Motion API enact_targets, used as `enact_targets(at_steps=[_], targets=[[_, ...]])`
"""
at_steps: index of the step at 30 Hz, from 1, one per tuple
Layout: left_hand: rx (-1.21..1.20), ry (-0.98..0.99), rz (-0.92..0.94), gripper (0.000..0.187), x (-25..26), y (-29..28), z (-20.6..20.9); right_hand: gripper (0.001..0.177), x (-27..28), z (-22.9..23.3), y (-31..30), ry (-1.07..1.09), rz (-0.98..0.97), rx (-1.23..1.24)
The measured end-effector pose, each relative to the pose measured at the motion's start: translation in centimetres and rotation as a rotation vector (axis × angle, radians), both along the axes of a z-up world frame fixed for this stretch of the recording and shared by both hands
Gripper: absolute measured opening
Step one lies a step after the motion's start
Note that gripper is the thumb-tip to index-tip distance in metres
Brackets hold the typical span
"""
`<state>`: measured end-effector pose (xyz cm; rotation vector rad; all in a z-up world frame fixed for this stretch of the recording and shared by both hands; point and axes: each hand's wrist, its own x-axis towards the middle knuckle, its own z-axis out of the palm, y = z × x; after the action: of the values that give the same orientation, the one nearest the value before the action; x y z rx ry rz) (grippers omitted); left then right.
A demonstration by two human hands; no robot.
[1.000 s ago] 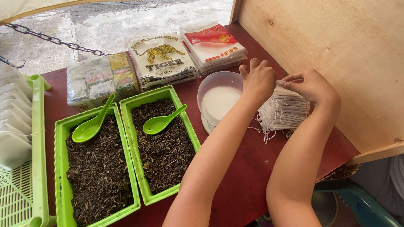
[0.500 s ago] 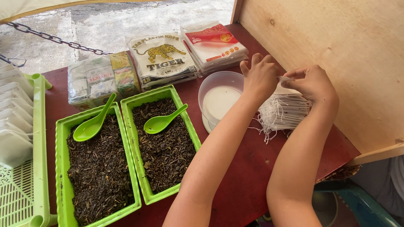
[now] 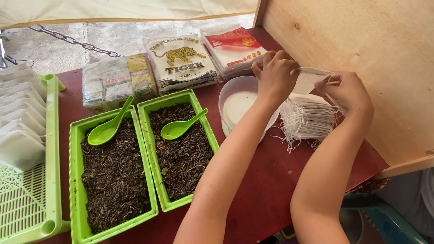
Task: Filling and weighing tea bags with loose tea leaves
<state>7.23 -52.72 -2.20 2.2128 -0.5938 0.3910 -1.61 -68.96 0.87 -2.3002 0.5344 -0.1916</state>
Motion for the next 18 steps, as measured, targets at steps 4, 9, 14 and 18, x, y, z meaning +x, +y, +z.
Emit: enact_targets(at_steps=[4, 9, 14, 18], targets=[[-0.041, -0.060, 0.034, 0.016, -0.4, 1.7, 1.0, 0.025, 0.1, 1.1, 0.6, -0.192, 0.151, -0.088], [-0.150, -0.116, 0.030, 0.022, -0.5, 5.4, 2.4, 0.018, -0.3, 3.0, 3.4, -0.390, 0.198, -0.222], [-0.224, -0.162, 0.070, 0.021, -0.5, 9.2, 3.2, 0.012, -0.2, 3.8, 6.2, -0.517, 0.268, -0.250], [-0.261, -0.204, 0.119, 0.017, -1.4, 12.5, 4.3, 0.013, 0.8, 4.1, 9.0, -0.629, 0.358, -0.232]])
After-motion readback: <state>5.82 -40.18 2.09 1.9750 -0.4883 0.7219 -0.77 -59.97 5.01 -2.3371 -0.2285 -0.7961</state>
